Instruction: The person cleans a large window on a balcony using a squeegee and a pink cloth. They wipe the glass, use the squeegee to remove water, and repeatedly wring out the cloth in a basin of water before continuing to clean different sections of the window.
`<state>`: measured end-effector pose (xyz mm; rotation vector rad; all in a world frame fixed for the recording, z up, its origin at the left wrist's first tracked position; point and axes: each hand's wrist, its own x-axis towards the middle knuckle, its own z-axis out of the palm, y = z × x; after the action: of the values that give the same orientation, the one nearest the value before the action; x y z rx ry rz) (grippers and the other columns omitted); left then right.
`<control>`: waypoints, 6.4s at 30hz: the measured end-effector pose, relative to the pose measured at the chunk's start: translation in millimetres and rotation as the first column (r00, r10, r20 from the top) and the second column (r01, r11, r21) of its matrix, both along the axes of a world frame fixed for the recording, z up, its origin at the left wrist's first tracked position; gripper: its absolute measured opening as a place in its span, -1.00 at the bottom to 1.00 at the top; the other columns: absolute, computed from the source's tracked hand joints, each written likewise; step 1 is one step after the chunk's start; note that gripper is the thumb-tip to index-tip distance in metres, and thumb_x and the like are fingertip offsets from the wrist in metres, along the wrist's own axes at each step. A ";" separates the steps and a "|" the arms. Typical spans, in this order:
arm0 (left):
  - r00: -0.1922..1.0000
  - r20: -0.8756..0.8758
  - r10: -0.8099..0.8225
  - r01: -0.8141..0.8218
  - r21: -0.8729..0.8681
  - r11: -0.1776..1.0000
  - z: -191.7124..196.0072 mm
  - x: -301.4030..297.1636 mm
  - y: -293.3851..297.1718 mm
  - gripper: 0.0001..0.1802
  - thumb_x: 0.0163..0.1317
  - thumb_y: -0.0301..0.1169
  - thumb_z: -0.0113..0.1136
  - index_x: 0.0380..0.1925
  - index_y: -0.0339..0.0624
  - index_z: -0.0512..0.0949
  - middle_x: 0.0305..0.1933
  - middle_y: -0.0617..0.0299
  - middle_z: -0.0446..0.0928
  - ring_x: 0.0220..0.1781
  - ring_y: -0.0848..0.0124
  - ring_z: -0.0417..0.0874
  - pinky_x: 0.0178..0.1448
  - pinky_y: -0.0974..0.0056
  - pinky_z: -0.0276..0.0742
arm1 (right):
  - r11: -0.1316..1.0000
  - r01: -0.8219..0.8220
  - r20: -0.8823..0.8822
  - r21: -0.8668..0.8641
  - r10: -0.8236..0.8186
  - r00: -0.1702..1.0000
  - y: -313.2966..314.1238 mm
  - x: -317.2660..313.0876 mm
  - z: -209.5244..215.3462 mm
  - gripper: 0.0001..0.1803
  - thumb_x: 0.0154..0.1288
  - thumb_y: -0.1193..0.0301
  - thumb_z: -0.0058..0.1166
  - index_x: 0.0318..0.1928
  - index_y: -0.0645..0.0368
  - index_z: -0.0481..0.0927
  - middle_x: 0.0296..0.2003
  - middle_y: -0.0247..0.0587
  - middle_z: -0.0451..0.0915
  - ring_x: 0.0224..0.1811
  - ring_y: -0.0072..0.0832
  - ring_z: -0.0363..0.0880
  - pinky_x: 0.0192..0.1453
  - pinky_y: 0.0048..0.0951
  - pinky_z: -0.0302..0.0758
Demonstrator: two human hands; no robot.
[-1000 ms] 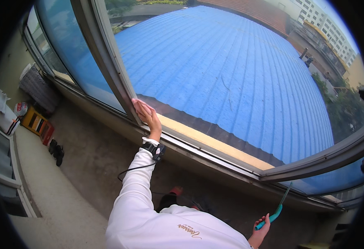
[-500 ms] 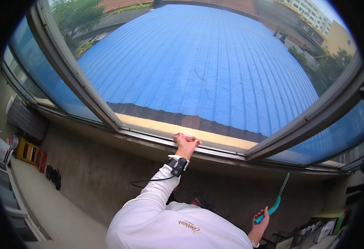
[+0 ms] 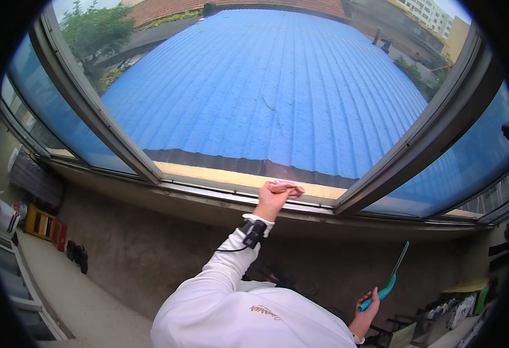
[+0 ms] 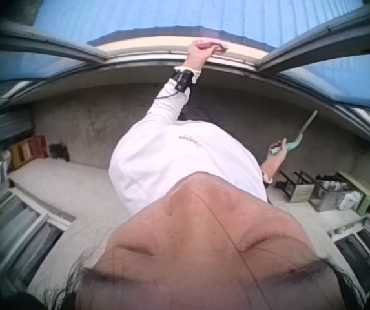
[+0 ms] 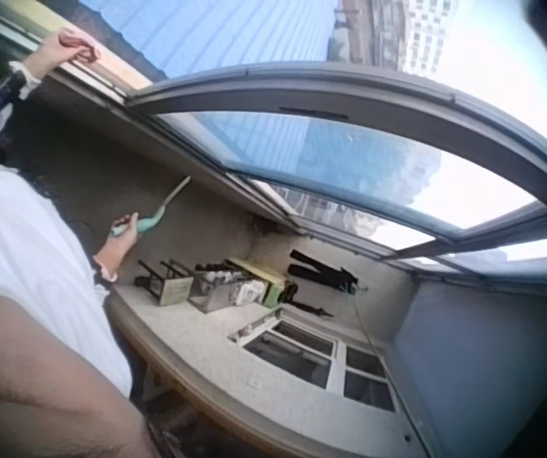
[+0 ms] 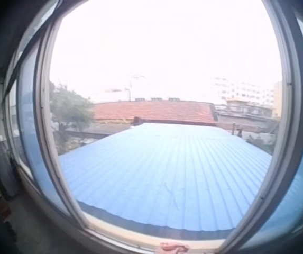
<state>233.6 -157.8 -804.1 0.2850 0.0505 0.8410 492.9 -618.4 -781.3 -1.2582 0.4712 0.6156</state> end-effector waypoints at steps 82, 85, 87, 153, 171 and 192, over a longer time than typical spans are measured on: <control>0.441 0.674 0.593 0.461 0.397 -0.794 239.4 151.5 14.8 -0.25 0.07 -0.74 0.14 0.33 0.02 0.53 0.47 0.17 0.33 0.63 0.07 0.09 0.66 -0.21 -0.21 | 0.939 0.338 -0.024 0.057 -0.338 0.941 12.5 -9.3 -73.5 -0.78 0.35 0.26 0.35 -0.23 -0.01 0.53 -0.47 -0.50 0.51 -0.52 -0.67 0.46 -0.50 -0.57 0.35; 0.753 0.471 0.459 0.428 0.178 -0.886 206.5 167.8 6.3 -0.35 0.11 -0.62 0.21 0.26 0.09 0.59 0.50 0.27 0.32 0.66 0.19 0.05 0.74 -0.17 -0.29 | 0.946 0.316 -0.021 0.071 -0.315 0.949 15.7 -7.0 -83.1 -0.78 0.35 0.26 0.34 -0.25 -0.01 0.53 -0.49 -0.49 0.50 -0.53 -0.67 0.46 -0.51 -0.57 0.34; 0.874 0.264 0.407 0.377 0.158 -0.913 194.2 165.4 5.5 -0.40 0.11 -0.50 0.27 0.21 0.18 0.63 0.46 0.38 0.36 0.65 0.29 0.06 0.78 -0.08 -0.23 | 0.944 0.320 -0.030 0.078 -0.319 0.947 20.7 -3.2 -91.2 -0.78 0.35 0.25 0.34 -0.26 -0.02 0.53 -0.50 -0.49 0.49 -0.54 -0.67 0.45 -0.51 -0.56 0.33; -0.831 0.539 0.136 0.419 0.768 -0.484 449.4 -311.6 226.4 -0.35 0.55 -0.25 -0.03 0.58 0.16 0.06 0.55 -0.27 -0.25 0.53 -0.23 -0.12 0.44 -0.29 0.02 | 0.907 -0.314 0.772 0.280 -0.018 0.635 178.0 11.3 -106.1 -0.76 0.32 0.36 0.36 -0.42 0.06 0.55 -0.56 -0.35 0.53 -0.63 -0.51 0.47 -0.63 -0.48 0.28; -0.773 0.617 0.148 0.454 0.701 -0.550 813.3 -92.7 110.9 -0.71 0.32 0.03 0.04 -0.17 0.16 0.54 -0.23 0.13 0.58 -0.26 0.11 0.66 -0.19 -0.01 0.47 | 0.952 0.306 0.061 0.026 -0.307 0.950 152.9 -20.5 -101.6 -0.71 0.24 0.27 0.46 -0.39 0.11 0.59 -0.45 -0.35 0.56 -0.44 -0.50 0.48 -0.37 -0.37 0.44; 0.238 0.970 -0.056 0.375 -0.145 -0.916 732.7 228.9 65.1 -0.36 0.22 -0.64 0.29 0.24 0.28 0.55 0.40 0.25 0.32 0.49 0.08 0.23 0.53 -0.08 0.22 | 0.922 0.383 -0.061 -0.062 -0.386 0.920 2.7 17.0 -99.3 -0.72 0.27 0.19 0.41 -0.37 0.03 0.59 -0.50 -0.41 0.48 -0.54 -0.58 0.37 -0.51 -0.46 0.27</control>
<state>462.5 -92.7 -71.4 -1.6699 0.3326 -1.1572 509.9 -615.7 -880.6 -1.1496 0.7769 0.3164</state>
